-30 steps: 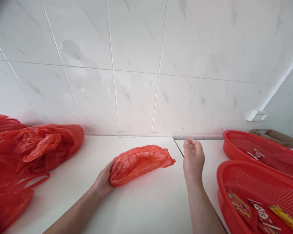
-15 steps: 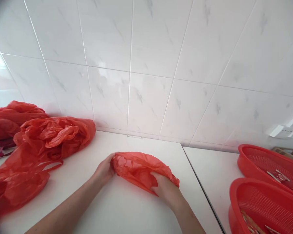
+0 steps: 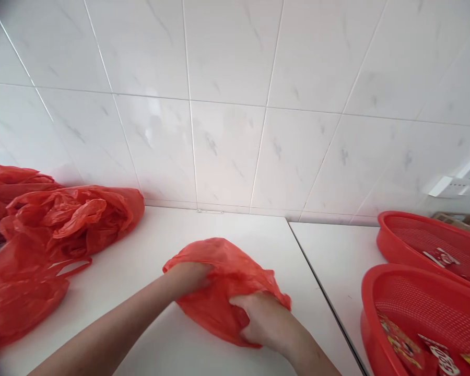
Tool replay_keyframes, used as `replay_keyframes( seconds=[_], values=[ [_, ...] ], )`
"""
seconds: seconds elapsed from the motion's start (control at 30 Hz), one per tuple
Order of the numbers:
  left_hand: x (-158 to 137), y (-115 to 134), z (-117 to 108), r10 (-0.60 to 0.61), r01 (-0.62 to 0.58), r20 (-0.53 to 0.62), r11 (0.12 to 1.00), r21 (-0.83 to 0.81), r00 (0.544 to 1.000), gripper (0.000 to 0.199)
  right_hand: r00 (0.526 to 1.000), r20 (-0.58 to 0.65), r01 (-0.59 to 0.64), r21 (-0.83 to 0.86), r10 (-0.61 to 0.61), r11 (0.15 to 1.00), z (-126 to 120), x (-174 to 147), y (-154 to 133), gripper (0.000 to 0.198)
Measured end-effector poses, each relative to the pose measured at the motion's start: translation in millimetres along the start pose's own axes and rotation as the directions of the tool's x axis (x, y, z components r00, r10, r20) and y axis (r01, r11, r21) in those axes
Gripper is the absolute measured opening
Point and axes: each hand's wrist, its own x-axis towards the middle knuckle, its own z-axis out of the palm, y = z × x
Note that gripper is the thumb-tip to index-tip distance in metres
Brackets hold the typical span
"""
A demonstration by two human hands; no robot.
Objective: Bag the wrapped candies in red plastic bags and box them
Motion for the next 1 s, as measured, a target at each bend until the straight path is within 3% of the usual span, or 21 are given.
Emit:
replay_keyframes(
  seconds=[0.07,0.13,0.2,0.27,0.4,0.5,0.6,0.7,0.77,0.87,1.0],
  values=[
    [12,1,-17,-0.058,0.044,0.1,0.989,0.14,0.993,0.037,0.994,0.05,0.088,0.091,-0.093,0.992,-3,-8,5,0.025],
    [13,7,-25,-0.109,0.059,0.174,0.962,0.267,0.979,0.036,0.991,0.096,0.075,0.199,-0.096,0.977,-8,-12,7,0.025],
    [6,15,-26,-0.134,0.052,0.216,0.937,0.346,0.967,0.041,0.999,0.029,0.034,0.286,-0.044,0.958,-14,-10,4,0.027],
    [-5,26,-19,-0.148,0.041,0.243,0.918,0.396,0.959,0.05,0.992,-0.126,0.033,0.348,0.012,0.937,-19,-2,-3,0.031],
    [-27,55,-3,-0.006,-0.136,0.336,0.907,0.399,0.942,0.039,0.936,-0.338,0.001,0.293,0.102,0.956,-22,22,-12,0.041],
    [-35,64,-4,0.138,-0.294,0.373,0.867,0.403,0.917,0.025,0.928,-0.343,-0.095,0.161,0.146,0.982,-19,38,-9,0.053],
    [-30,52,-21,0.242,-0.358,0.279,0.774,0.522,0.929,0.019,0.934,-0.336,-0.122,0.018,0.121,0.992,-12,49,0,0.052],
    [-20,32,-41,0.234,-0.285,0.168,0.673,0.682,0.957,0.033,0.936,-0.331,-0.152,-0.077,0.119,0.985,-6,56,9,0.048],
    [-16,24,-47,0.185,-0.191,0.087,0.675,0.712,0.979,0.049,0.927,-0.345,-0.182,-0.077,0.145,0.98,-4,58,12,0.055],
    [-16,21,-42,0.044,-0.015,-0.035,0.806,0.591,0.998,0.054,0.906,-0.384,-0.195,0.0,0.18,0.981,-4,57,11,0.074],
    [-20,20,-31,-0.164,0.182,-0.099,0.958,0.222,0.982,0.039,0.903,-0.356,-0.206,0.133,0.241,0.969,-7,55,9,0.091]
  ],
)
